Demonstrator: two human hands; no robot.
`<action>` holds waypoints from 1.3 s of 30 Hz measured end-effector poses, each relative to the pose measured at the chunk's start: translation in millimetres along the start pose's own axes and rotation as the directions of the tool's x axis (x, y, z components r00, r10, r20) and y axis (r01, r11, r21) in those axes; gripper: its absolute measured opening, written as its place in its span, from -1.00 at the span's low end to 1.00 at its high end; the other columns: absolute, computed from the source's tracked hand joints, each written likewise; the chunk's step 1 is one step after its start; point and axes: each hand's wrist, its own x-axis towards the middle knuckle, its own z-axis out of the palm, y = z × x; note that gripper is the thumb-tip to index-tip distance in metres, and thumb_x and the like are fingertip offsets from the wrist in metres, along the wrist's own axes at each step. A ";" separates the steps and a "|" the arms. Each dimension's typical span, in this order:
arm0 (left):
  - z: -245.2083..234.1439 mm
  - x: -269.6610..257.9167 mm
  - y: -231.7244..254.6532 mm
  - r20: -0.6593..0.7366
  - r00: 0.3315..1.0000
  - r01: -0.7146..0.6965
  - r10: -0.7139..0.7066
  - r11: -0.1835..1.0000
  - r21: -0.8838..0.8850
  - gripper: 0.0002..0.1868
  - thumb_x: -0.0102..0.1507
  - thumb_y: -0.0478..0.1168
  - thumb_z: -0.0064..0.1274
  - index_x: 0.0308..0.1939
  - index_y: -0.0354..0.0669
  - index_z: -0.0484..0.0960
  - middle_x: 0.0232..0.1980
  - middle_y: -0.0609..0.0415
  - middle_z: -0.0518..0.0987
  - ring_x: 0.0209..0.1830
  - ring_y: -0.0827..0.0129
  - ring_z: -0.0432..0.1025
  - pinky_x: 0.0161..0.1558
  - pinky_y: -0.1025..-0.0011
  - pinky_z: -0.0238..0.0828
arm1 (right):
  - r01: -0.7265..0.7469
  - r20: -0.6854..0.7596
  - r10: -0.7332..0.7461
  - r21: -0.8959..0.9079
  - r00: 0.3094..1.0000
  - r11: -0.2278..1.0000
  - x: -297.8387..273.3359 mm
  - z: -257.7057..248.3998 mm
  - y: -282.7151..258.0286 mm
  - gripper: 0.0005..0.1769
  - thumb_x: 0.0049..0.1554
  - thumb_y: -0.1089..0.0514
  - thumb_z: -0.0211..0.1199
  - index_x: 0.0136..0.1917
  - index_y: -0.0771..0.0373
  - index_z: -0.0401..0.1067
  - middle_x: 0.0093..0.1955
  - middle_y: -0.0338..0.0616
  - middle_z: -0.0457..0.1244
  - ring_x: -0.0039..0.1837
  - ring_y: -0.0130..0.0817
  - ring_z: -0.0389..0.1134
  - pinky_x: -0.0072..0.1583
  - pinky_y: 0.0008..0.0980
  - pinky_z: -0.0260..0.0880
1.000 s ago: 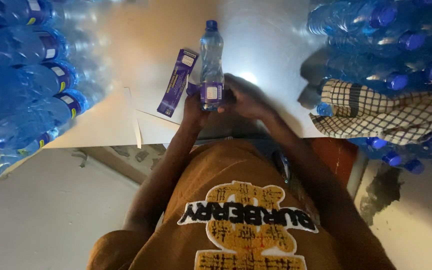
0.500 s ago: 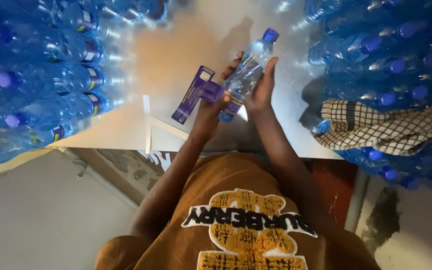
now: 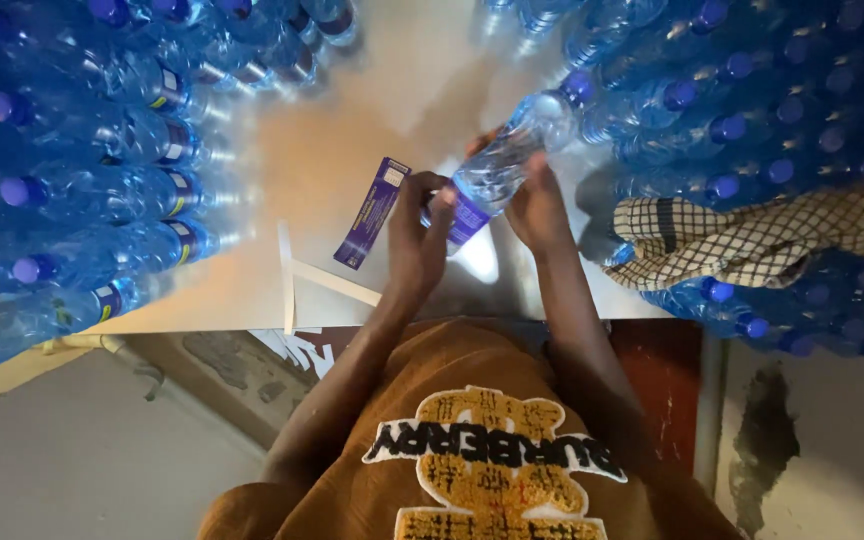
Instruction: Manually applying adhesive labels to plastic water bottles at a production station.
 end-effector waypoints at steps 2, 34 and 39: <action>-7.7 2.8 0.8 -0.022 0.999 -0.035 0.035 0.999 -0.020 -0.77 0.58 -0.01 0.00 0.15 -0.04 0.57 0.02 -0.07 0.61 -0.04 0.24 0.47 0.06 0.19 0.42 | -0.068 -0.032 0.065 -0.125 0.997 0.990 -16.8 -3.2 6.8 -0.17 0.33 -0.50 0.21 0.51 0.19 0.38 0.40 0.05 0.39 0.50 0.07 0.41 0.54 0.17 0.35; -145.3 -91.2 -64.6 -0.506 0.826 0.352 -0.248 0.928 0.120 -0.73 0.44 -0.08 0.03 0.10 -0.11 0.67 0.08 0.09 0.75 -0.03 0.29 0.59 -0.07 0.28 0.48 | 0.295 0.141 -0.413 -0.894 0.900 0.338 216.6 61.6 156.9 -0.45 -0.18 0.48 0.48 0.08 0.19 0.54 0.03 -0.02 0.46 0.11 -0.03 0.50 0.09 -0.08 0.53; -155.0 -79.7 -85.6 -0.493 0.851 0.257 -0.180 0.962 0.091 -0.80 0.52 -0.20 0.13 0.17 -0.20 0.63 0.07 -0.23 0.67 -0.02 -0.07 0.68 -0.12 0.20 0.53 | -0.278 -0.297 0.170 -0.952 0.940 -0.128 103.3 71.1 123.7 -0.56 0.17 0.10 0.60 0.24 0.32 0.60 0.13 0.18 0.39 0.26 0.27 0.48 0.23 0.22 0.56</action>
